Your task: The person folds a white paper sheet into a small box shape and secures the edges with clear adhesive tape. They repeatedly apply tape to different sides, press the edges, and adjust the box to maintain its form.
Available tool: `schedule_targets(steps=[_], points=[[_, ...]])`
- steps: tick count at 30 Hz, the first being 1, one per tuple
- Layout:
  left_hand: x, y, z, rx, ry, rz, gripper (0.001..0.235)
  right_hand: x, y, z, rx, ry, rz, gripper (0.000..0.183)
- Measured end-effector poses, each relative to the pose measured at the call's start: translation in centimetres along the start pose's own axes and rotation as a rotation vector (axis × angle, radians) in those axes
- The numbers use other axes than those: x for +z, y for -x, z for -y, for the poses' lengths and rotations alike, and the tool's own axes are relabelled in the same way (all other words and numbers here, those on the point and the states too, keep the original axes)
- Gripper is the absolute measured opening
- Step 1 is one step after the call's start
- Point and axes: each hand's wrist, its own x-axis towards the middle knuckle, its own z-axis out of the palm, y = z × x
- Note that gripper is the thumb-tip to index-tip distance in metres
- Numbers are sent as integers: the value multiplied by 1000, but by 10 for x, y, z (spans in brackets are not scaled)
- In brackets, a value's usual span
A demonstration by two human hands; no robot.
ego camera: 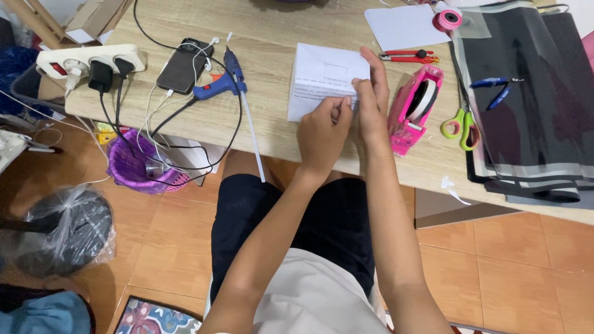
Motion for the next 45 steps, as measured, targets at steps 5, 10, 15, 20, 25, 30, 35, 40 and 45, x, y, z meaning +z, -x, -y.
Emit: schedule_targets(steps=[5, 10, 15, 20, 25, 30, 35, 40, 45], points=[[6, -3, 3, 35, 45, -83, 31, -5, -3, -9, -68, 77, 20, 47], [6, -2, 14, 108, -13, -138, 52, -7, -8, -33, -161, 59, 19, 42], [6, -2, 29, 144, -71, -113, 54, -9, -11, -41, -217, 18, 29, 43], [-4, -4, 27, 63, -16, -6, 48, -2, -3, -22, -143, 17, 7, 49], [-8, -15, 19, 11, 66, 11, 45, 2, 1, -25, -86, 9, -15, 54], [-9, -17, 26, 78, -76, -23, 43, 1, 1, -24, -128, 4, 7, 49], [-14, 7, 54, 144, -254, 26, 41, 10, 8, -10, -121, -6, -22, 51], [-13, 13, 60, 165, -317, -70, 27, 3, 16, -17, -105, 15, -180, 48], [-44, 12, 23, 18, 29, -60, 54, 6, 30, -53, -27, -410, -384, 42]])
